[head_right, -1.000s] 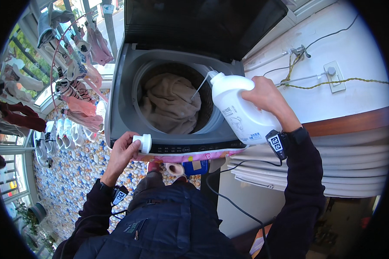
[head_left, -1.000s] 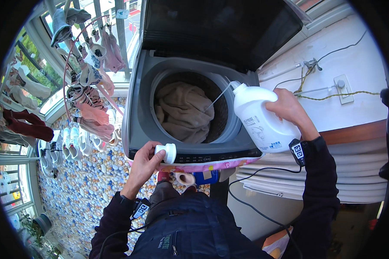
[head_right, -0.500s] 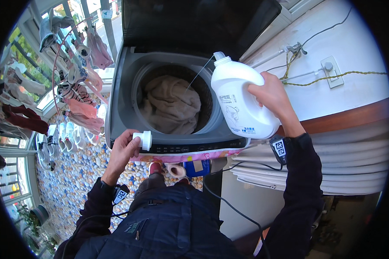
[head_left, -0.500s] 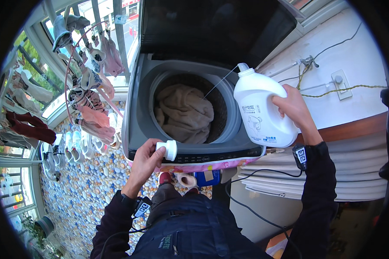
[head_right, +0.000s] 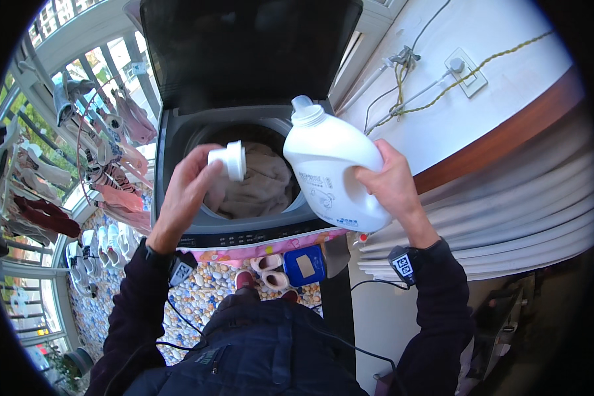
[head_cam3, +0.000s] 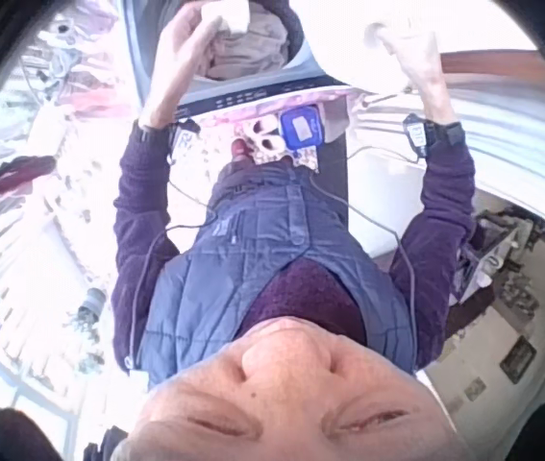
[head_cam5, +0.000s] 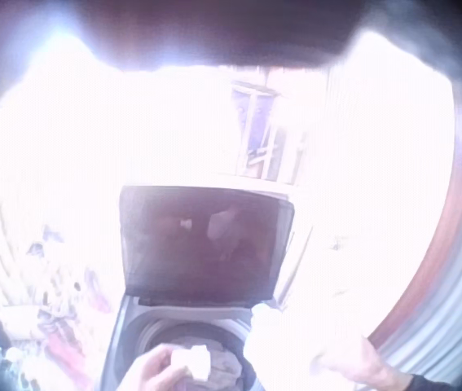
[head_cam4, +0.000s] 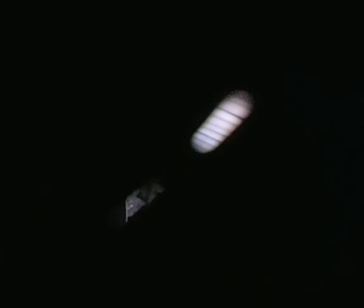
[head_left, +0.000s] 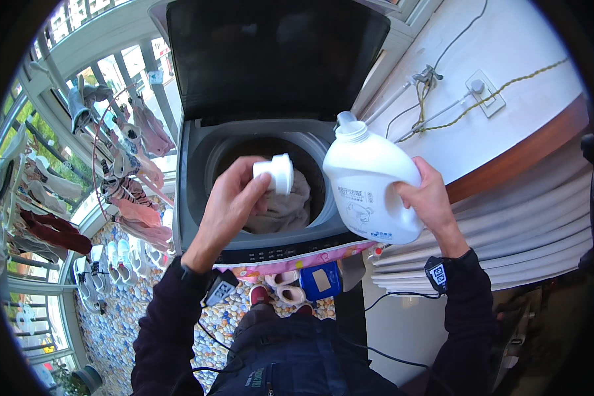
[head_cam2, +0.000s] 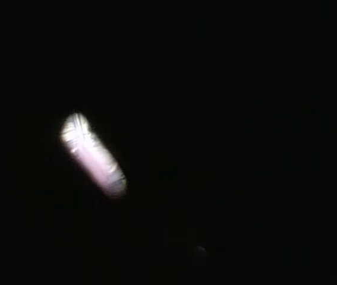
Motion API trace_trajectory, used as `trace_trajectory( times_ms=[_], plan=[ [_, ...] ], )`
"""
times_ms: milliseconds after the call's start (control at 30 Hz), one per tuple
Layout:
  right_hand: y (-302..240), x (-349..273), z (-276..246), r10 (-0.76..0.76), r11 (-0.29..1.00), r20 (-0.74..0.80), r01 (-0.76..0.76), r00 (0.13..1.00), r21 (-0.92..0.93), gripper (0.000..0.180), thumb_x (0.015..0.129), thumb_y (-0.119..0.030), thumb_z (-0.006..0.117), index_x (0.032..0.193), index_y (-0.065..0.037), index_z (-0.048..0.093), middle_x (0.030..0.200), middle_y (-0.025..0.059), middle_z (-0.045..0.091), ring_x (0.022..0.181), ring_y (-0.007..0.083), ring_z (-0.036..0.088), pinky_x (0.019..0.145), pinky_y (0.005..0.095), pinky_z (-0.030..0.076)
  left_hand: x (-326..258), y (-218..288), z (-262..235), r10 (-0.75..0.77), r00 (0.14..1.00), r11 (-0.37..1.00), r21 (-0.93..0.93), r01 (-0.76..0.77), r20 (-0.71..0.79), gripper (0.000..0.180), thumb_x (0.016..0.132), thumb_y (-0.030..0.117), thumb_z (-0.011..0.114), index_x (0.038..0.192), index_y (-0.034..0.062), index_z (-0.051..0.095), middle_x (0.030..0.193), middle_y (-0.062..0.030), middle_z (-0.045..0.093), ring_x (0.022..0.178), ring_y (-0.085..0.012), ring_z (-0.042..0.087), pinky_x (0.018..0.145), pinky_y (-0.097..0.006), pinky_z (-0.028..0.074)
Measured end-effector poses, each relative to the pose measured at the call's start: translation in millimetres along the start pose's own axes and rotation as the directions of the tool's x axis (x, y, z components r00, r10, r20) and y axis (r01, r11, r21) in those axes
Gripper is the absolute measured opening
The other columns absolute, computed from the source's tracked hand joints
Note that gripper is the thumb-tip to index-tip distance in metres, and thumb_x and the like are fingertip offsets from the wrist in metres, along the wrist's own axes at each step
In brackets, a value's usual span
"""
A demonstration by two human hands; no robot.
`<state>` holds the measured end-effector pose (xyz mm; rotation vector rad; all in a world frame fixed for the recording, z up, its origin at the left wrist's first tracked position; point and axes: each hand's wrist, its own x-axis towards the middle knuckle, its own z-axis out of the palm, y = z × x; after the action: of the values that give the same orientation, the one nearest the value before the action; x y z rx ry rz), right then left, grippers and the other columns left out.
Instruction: The person walks from the living room to the balcony, places a blanket into a top-loading washing machine, adds liquid detergent, and starts the machine. The person then walks back into the living room.
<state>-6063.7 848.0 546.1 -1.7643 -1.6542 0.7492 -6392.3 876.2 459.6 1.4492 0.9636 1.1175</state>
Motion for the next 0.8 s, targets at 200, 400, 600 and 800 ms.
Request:
trace_trajectory(
  times_ms=[200,400,600,800],
  plan=[
    [12.0,-13.6,-1.5,-0.063,0.997,0.022,0.064,0.998,-0.033,0.028,0.081,-0.010,0.070,0.105,0.001,0.060,0.097,0.0130,0.067,0.088,0.0202,0.066,0.081,0.0346,0.053,52.8,29.9,21.2,-0.025,0.994,1.000,0.022,0.022,0.107,0.044,0.101,0.040,0.053,0.121,0.0018,0.056,0.086,-0.0047,0.061,0.069,-0.0062,0.056,0.063,-0.019,0.045],
    [14.0,-20.6,3.7,-0.146,0.982,0.048,0.150,0.988,-0.117,0.031,0.078,-0.010,0.073,0.105,0.001,0.060,0.097,0.0164,0.069,0.091,0.0258,0.068,0.083,0.0370,0.054,69.9,37.9,33.0,-0.057,0.971,0.986,0.164,0.018,0.233,0.044,0.100,0.040,0.056,0.120,0.0006,0.057,0.085,-0.0053,0.060,0.066,-0.0072,0.053,0.060,-0.021,0.044],
    [9.4,-33.0,6.7,-0.141,0.979,0.106,0.155,0.984,-0.131,0.031,0.074,-0.006,0.072,0.103,0.001,0.060,0.095,0.0131,0.068,0.091,0.0220,0.066,0.084,0.0345,0.052,73.4,45.0,37.6,0.041,0.870,0.895,0.369,-0.250,0.491,0.043,0.097,0.040,0.061,0.116,0.0021,0.059,0.089,-0.0086,0.062,0.069,-0.0132,0.057,0.062,-0.027,0.047],
    [21.4,-56.6,1.5,-0.130,0.983,0.098,0.142,0.987,-0.119,0.032,0.073,-0.008,0.074,0.101,0.001,0.061,0.093,0.0156,0.069,0.090,0.0255,0.068,0.083,0.0356,0.053,63.3,51.2,47.4,0.224,0.713,0.796,0.298,-0.527,0.665,0.032,0.085,0.011,0.069,0.116,0.0079,0.061,0.112,-0.0093,0.062,0.094,-0.0221,0.061,0.081,-0.033,0.050]
  ],
)
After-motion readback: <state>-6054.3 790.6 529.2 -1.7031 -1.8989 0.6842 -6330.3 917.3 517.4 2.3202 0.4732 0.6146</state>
